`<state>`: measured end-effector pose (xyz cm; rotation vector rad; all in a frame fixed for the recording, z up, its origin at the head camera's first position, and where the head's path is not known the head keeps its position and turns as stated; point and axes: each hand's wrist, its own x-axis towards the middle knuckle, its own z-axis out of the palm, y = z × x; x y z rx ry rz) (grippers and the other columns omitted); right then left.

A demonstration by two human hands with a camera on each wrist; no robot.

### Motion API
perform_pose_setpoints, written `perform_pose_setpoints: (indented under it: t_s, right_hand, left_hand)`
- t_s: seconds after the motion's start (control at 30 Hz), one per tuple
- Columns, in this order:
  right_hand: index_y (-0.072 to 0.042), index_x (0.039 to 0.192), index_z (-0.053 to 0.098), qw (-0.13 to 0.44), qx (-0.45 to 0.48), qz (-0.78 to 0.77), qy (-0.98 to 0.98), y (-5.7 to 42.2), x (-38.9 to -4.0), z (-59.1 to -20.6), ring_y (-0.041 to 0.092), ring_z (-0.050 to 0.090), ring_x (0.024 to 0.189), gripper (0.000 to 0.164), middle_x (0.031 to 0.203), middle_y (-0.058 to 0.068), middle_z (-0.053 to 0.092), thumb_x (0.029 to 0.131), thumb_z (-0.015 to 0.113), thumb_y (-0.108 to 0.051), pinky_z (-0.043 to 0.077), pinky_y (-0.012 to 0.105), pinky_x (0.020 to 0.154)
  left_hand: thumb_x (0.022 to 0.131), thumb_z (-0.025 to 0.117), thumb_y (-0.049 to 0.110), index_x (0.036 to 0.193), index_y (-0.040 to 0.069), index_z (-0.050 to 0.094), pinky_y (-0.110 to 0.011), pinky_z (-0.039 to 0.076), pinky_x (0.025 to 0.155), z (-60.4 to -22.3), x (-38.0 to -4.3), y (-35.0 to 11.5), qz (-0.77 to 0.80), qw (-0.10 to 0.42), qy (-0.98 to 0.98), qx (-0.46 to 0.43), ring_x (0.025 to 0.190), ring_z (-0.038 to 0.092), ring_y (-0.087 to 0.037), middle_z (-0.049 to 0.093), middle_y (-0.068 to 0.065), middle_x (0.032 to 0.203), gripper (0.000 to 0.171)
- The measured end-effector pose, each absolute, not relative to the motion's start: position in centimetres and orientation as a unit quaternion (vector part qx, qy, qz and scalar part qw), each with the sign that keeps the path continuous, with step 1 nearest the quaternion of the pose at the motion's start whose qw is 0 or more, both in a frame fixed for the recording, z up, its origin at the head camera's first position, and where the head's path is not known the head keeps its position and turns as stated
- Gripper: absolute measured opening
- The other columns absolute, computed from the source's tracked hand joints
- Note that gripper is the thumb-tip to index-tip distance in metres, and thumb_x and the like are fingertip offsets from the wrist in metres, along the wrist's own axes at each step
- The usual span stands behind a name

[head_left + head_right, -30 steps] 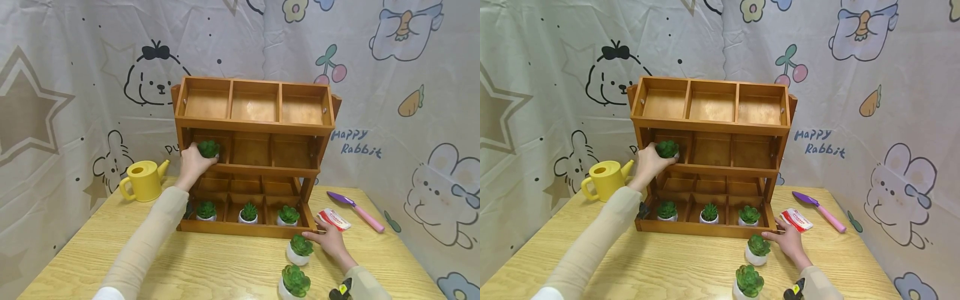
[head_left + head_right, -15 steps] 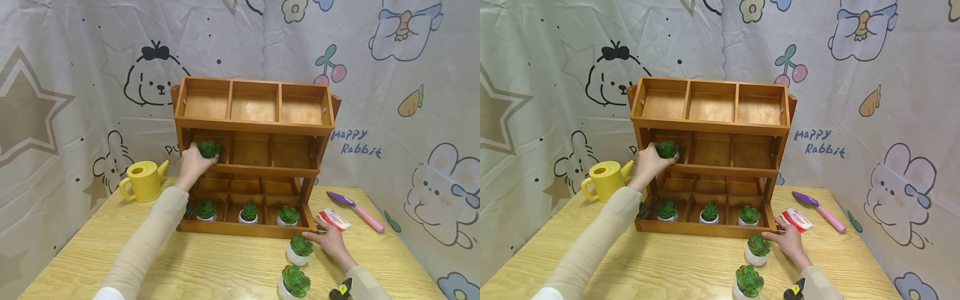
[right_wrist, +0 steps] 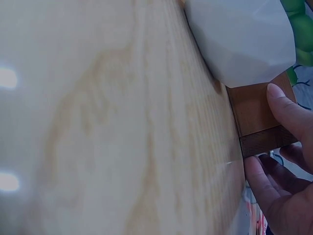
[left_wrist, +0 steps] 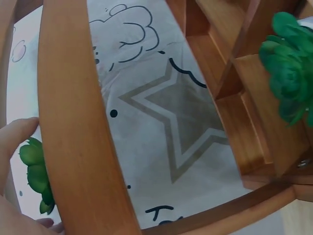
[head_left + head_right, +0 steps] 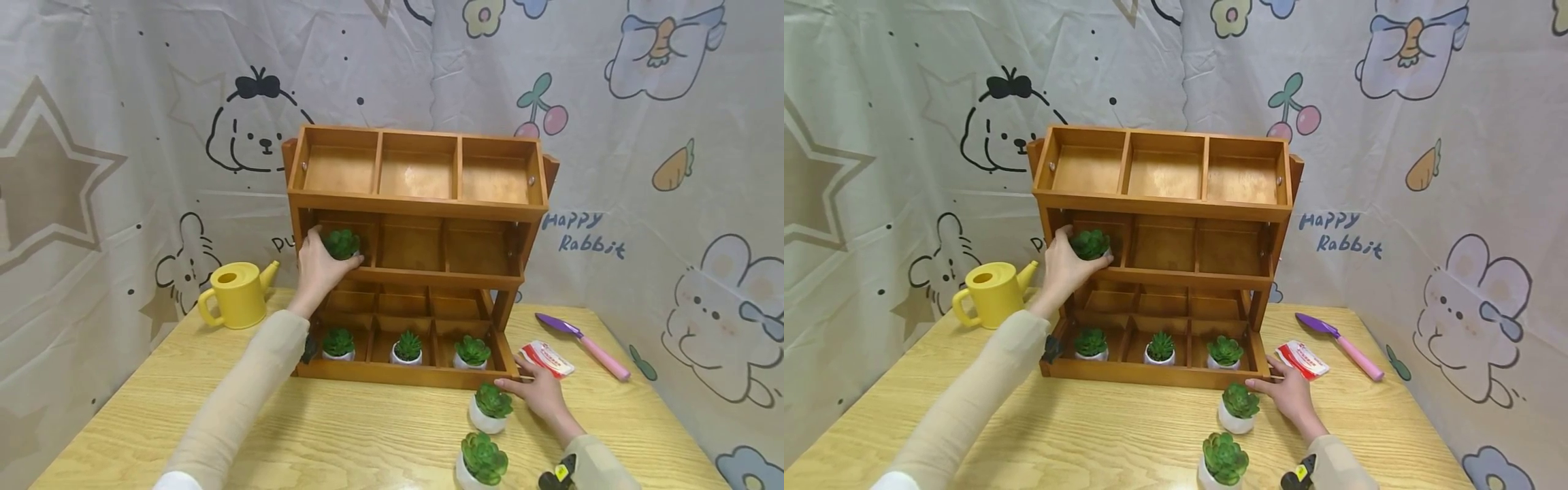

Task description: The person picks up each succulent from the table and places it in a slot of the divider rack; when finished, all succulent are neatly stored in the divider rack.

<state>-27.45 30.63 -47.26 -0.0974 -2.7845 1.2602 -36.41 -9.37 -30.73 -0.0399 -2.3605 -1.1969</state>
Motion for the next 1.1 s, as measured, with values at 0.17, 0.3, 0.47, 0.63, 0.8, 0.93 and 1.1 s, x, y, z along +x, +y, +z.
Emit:
perform_pose_setpoints:
  t_s: [0.17,0.3,0.47,0.63,0.8,0.93,1.1]
  right_hand:
    - [0.006,0.14,0.042,0.044,-0.033,0.407,-0.912,30.7,-27.4,-47.4,0.045,0.056,0.115,0.085,0.132,0.034,0.05,0.078,0.077,-0.042,0.047,0.051,0.095]
    - [0.006,0.14,0.042,0.044,-0.03,0.407,-0.912,30.7,-27.3,-47.4,0.044,0.058,0.113,0.085,0.129,0.035,0.052,0.078,0.077,-0.04,0.046,0.051,0.096]
    - [0.006,0.14,0.042,0.047,-0.029,0.406,-0.912,30.7,-27.2,-47.4,0.044,0.058,0.113,0.085,0.129,0.035,0.052,0.078,0.078,-0.039,0.047,0.051,0.095]
    - [0.006,0.14,0.042,0.047,-0.028,0.405,-0.913,30.7,-27.3,-47.3,0.044,0.057,0.114,0.085,0.128,0.035,0.052,0.078,0.078,-0.039,0.047,0.051,0.095]
    - [0.006,0.14,0.042,0.045,-0.031,0.408,-0.911,30.6,-27.3,-47.2,0.044,0.058,0.114,0.084,0.129,0.035,0.051,0.078,0.078,-0.04,0.048,0.05,0.094]
    - [0.007,0.14,0.042,0.045,-0.029,0.412,-0.91,30.5,-27.3,-47.1,0.044,0.058,0.113,0.084,0.129,0.036,0.051,0.079,0.077,-0.039,0.048,0.05,0.094]
    - [0.006,0.14,0.042,0.048,-0.028,0.412,-0.909,30.4,-27.4,-47.1,0.043,0.059,0.112,0.084,0.128,0.035,0.052,0.079,0.078,-0.039,0.047,0.05,0.094]
  left_hand:
    - [0.073,0.081,0.036,0.143,0.001,0.033,-0.052,0.035,0.107,-31.6,-36.3,-9.6,-0.462,0.306,-0.832,-0.041,0.13,0.039,-0.039,0.04,-0.021,0.142,0.092]
    - [0.072,0.083,0.035,0.14,0.001,0.038,-0.052,0.035,0.106,-32.1,-35.8,-9.7,-0.471,0.369,-0.798,-0.071,0.127,0.042,-0.039,0.044,-0.019,0.138,0.088]
    - [0.071,0.084,0.032,0.134,0.0,0.044,-0.051,0.038,0.101,-32.5,-34.6,-9.1,-0.46,0.431,-0.766,-0.128,0.121,0.047,-0.037,0.05,-0.021,0.131,0.081]
    - [0.067,0.087,0.025,0.13,-0.003,0.048,-0.046,0.045,0.095,-33.2,-31.9,-7.2,-0.455,0.434,-0.75,-0.206,0.112,0.052,-0.035,0.054,-0.021,0.124,0.079]
    - [0.066,0.088,0.023,0.13,-0.001,0.047,-0.044,0.047,0.094,-34.5,-28.8,-4.7,-0.45,0.373,-0.761,-0.281,0.113,0.053,-0.031,0.055,-0.017,0.124,0.081]
    - [0.063,0.09,0.026,0.13,0.002,0.048,-0.04,0.049,0.093,-36.0,-27.0,-2.9,-0.439,0.313,-0.774,-0.332,0.113,0.054,-0.025,0.056,-0.013,0.123,0.082]
    - [0.064,0.089,0.032,0.13,0.005,0.046,-0.036,0.049,0.093,-38.2,-24.6,-0.7,-0.405,0.218,-0.789,-0.406,0.114,0.053,-0.021,0.054,-0.008,0.125,0.084]
